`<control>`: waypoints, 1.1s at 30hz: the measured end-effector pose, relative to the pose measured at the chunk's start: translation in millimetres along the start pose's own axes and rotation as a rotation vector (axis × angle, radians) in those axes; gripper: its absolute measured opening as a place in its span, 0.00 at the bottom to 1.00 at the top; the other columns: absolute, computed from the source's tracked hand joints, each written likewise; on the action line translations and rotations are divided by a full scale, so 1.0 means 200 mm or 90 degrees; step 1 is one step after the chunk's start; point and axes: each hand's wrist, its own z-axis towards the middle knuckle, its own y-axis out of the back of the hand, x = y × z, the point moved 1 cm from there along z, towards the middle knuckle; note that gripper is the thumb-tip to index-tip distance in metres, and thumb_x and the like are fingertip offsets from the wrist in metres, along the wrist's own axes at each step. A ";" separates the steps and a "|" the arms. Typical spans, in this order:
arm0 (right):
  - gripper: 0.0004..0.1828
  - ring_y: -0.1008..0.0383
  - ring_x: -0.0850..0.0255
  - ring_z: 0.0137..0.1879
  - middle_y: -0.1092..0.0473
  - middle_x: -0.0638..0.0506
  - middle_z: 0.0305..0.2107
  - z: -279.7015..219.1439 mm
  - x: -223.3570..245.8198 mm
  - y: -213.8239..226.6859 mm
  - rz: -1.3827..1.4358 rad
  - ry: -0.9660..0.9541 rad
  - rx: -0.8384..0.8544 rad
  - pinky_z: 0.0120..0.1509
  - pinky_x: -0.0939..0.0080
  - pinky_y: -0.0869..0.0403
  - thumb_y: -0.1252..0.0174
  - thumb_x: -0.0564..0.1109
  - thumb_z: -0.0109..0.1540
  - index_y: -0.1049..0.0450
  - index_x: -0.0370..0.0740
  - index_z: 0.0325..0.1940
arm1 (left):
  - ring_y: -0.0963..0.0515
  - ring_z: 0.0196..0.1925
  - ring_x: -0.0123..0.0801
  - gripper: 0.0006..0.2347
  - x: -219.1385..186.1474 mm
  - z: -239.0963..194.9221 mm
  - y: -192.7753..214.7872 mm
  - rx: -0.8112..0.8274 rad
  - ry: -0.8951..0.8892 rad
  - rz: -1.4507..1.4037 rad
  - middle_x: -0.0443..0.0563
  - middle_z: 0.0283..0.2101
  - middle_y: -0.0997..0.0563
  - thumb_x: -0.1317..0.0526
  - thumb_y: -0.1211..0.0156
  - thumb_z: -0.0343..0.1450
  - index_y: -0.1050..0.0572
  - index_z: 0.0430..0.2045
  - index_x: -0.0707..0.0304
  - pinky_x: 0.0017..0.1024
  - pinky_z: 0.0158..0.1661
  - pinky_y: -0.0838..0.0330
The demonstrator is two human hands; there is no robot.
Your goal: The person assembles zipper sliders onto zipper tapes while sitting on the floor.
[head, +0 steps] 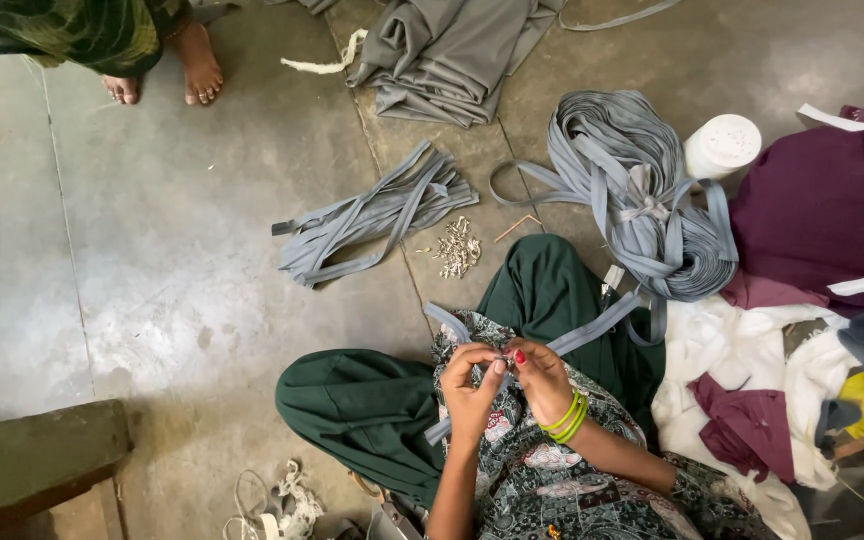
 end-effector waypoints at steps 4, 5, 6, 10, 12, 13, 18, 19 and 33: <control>0.08 0.24 0.62 0.51 0.24 0.50 0.44 -0.01 0.05 -0.03 0.098 -0.070 0.059 0.61 0.58 0.29 0.42 0.42 0.67 0.25 0.36 0.48 | 0.21 0.38 0.30 0.03 -0.06 0.02 -0.01 0.008 -0.009 0.054 0.52 0.37 0.19 0.71 0.34 0.66 0.21 0.30 0.71 0.28 0.43 0.26; 0.08 0.25 0.62 0.50 0.24 0.50 0.43 -0.02 0.06 -0.03 0.139 -0.120 0.058 0.60 0.58 0.30 0.42 0.43 0.68 0.24 0.37 0.48 | 0.21 0.38 0.32 0.04 -0.07 0.02 -0.01 0.008 -0.030 0.075 0.52 0.36 0.20 0.71 0.34 0.65 0.22 0.28 0.71 0.28 0.44 0.27; 0.08 0.25 0.63 0.49 0.24 0.50 0.42 -0.02 0.06 -0.04 0.179 -0.171 0.056 0.59 0.59 0.30 0.42 0.43 0.69 0.24 0.38 0.48 | 0.21 0.38 0.33 0.04 -0.08 0.02 -0.01 0.007 -0.050 0.095 0.52 0.35 0.20 0.70 0.33 0.64 0.23 0.27 0.70 0.29 0.44 0.27; 0.08 0.25 0.63 0.49 0.24 0.51 0.42 -0.03 0.08 -0.05 0.155 -0.162 0.061 0.59 0.59 0.29 0.42 0.44 0.67 0.24 0.38 0.48 | 0.21 0.38 0.34 0.05 -0.10 0.03 -0.01 0.037 -0.048 0.088 0.52 0.34 0.21 0.69 0.34 0.63 0.25 0.26 0.69 0.29 0.45 0.28; 0.09 0.25 0.64 0.47 0.24 0.51 0.40 -0.02 0.10 -0.06 0.110 -0.176 0.063 0.57 0.60 0.29 0.41 0.44 0.67 0.25 0.37 0.47 | 0.21 0.37 0.33 0.05 -0.10 0.04 -0.01 0.054 -0.039 0.092 0.52 0.33 0.21 0.69 0.36 0.62 0.26 0.25 0.70 0.28 0.44 0.28; 0.09 0.25 0.64 0.47 0.24 0.51 0.40 -0.02 0.09 -0.05 0.110 -0.176 0.062 0.57 0.60 0.29 0.41 0.44 0.67 0.25 0.37 0.47 | 0.21 0.37 0.33 0.05 -0.11 0.05 -0.01 0.054 -0.038 0.092 0.52 0.33 0.21 0.69 0.36 0.62 0.26 0.25 0.70 0.28 0.44 0.28; 0.09 0.27 0.65 0.46 0.26 0.52 0.39 -0.02 0.07 -0.02 0.069 -0.161 0.076 0.56 0.62 0.30 0.41 0.43 0.68 0.26 0.35 0.48 | 0.22 0.37 0.33 0.05 -0.12 0.07 0.00 0.083 -0.024 0.090 0.52 0.33 0.22 0.69 0.37 0.62 0.27 0.25 0.69 0.28 0.44 0.28; 0.09 0.27 0.65 0.46 0.26 0.52 0.39 -0.02 0.07 -0.02 0.069 -0.163 0.075 0.56 0.62 0.30 0.41 0.43 0.68 0.26 0.35 0.48 | 0.22 0.37 0.33 0.05 -0.12 0.07 0.00 0.082 -0.023 0.090 0.52 0.33 0.22 0.69 0.37 0.62 0.27 0.25 0.69 0.28 0.44 0.28; 0.13 0.27 0.64 0.48 0.26 0.50 0.44 0.03 0.09 -0.01 0.020 -0.112 0.051 0.55 0.60 0.31 0.42 0.45 0.69 0.27 0.33 0.53 | 0.22 0.40 0.30 0.04 -0.02 0.05 0.00 0.016 0.012 0.024 0.50 0.37 0.21 0.69 0.33 0.68 0.21 0.31 0.70 0.27 0.45 0.28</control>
